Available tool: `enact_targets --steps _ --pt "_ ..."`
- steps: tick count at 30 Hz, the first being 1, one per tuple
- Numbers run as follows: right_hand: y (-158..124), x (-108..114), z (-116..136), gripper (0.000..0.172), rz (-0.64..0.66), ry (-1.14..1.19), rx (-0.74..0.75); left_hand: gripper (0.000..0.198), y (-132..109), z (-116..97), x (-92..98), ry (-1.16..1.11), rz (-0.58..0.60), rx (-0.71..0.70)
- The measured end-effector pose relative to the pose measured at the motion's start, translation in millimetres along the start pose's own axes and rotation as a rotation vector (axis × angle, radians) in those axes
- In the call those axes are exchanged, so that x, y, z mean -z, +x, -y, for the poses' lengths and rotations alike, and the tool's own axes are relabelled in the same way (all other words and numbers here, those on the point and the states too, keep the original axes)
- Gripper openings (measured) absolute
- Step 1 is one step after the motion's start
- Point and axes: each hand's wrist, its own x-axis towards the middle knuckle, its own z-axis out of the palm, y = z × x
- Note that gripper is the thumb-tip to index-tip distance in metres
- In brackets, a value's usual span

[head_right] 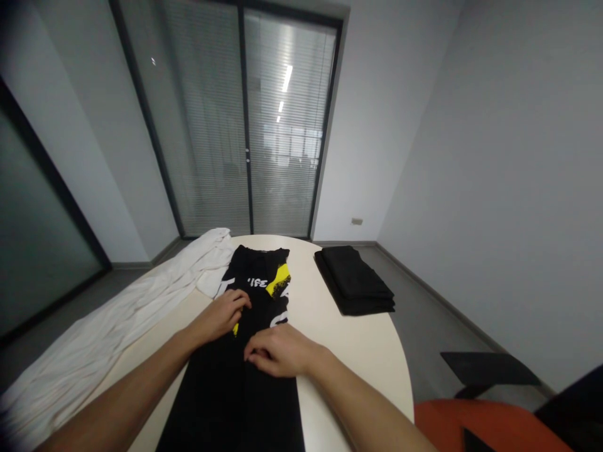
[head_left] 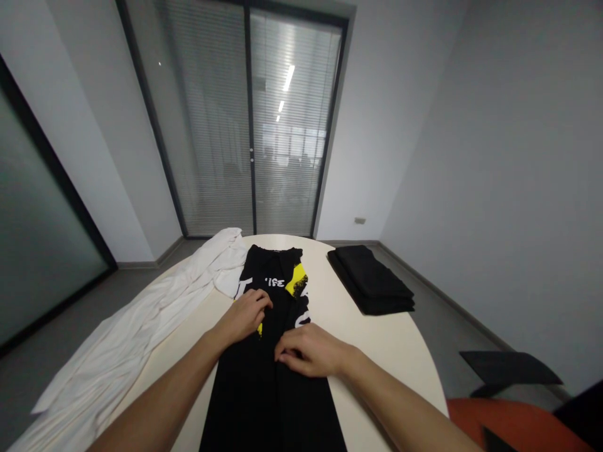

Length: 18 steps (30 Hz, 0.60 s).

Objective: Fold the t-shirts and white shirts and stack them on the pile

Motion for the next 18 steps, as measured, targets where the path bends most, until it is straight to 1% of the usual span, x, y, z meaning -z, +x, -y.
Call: enact_targets --steps 2,5,13,15,18 --pt "1 -2 1 0.025 0.014 -0.005 -0.001 0.033 -1 -1 2.1 -0.059 0.017 -0.038" --pt "3 -4 2 0.024 0.034 -0.012 -0.039 0.029 -2 -4 3.0 -0.129 0.017 -0.07" --pt "3 -3 -2 0.022 0.088 0.053 -0.05 0.026 -2 -15 4.4 -0.189 0.066 -0.147" --pt "4 -5 -3 0.022 0.085 0.054 -0.059 0.026 -2 -18 4.9 -0.203 0.067 -0.137" --pt "4 -7 -1 0.021 0.052 0.041 -0.079 0.021 1 -24 2.6 -0.197 0.03 -0.07"
